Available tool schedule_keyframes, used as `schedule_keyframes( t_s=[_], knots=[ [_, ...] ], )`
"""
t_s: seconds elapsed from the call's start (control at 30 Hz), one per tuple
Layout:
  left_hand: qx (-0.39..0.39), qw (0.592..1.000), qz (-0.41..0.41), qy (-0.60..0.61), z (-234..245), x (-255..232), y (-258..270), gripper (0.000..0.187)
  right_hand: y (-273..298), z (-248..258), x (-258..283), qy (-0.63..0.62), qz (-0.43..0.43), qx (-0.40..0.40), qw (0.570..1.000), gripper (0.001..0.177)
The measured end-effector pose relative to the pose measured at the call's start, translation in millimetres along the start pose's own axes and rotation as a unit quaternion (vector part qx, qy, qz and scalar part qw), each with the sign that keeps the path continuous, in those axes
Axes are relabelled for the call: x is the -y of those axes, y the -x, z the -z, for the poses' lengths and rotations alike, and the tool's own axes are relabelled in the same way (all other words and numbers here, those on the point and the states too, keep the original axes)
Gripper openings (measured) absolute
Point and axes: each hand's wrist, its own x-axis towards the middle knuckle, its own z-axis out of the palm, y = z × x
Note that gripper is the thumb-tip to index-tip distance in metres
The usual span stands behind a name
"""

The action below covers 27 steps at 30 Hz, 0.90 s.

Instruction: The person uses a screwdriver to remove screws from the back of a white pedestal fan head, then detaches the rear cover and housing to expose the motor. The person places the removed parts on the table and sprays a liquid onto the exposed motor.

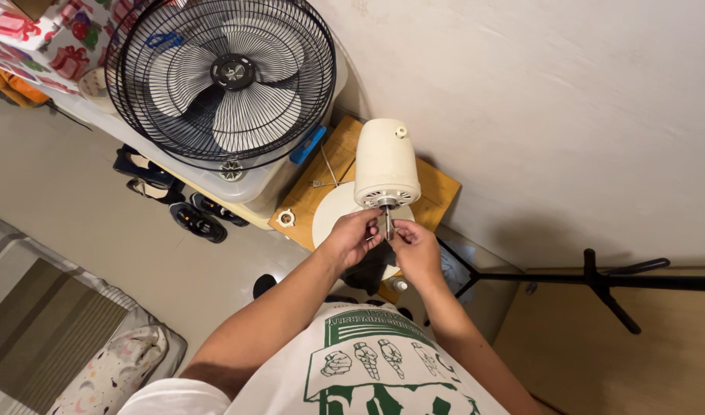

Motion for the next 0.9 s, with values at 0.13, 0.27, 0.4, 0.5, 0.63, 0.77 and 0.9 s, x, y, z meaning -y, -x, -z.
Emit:
schedule_keyframes(
  t_s=[0.13, 0.27, 0.4, 0.5, 0.63, 0.77, 0.9],
  knots=[
    [-0.002, 1.000, 0.002, -0.002, -2, 0, 2, 0.012, 1, -1, -1, -0.007, 0.001, 0.015, 1.000, 0.023],
    [-0.003, 1.000, 0.002, -0.013, -1, 1, 4, 0.013, 5, 0, 1, -0.026, -0.016, 0.031, 0.999, 0.024],
    [-0.016, 0.999, 0.001, -0.045, 3, 4, 5, 0.015, 13, 0, 1, -0.018, -0.041, 0.033, 0.998, 0.019],
    [-0.017, 0.999, 0.000, -0.047, 7, 6, 7, 0.017, 16, -2, 0, -0.042, -0.040, 0.046, 0.997, 0.018],
    [-0.042, 0.998, 0.013, -0.048, 16, 8, 11, 0.016, 20, -3, -7, 0.011, -0.037, 0.048, 0.998, 0.017],
    [-0.042, 0.998, 0.007, -0.048, 41, 10, 13, 0.017, 21, -8, -19, -0.017, -0.075, 0.057, 0.995, 0.020],
    [-0.106, 0.992, -0.025, -0.072, 92, 8, 2, 0.017, 18, -13, -32, -0.009, -0.083, 0.085, 0.993, 0.021]
  ],
)
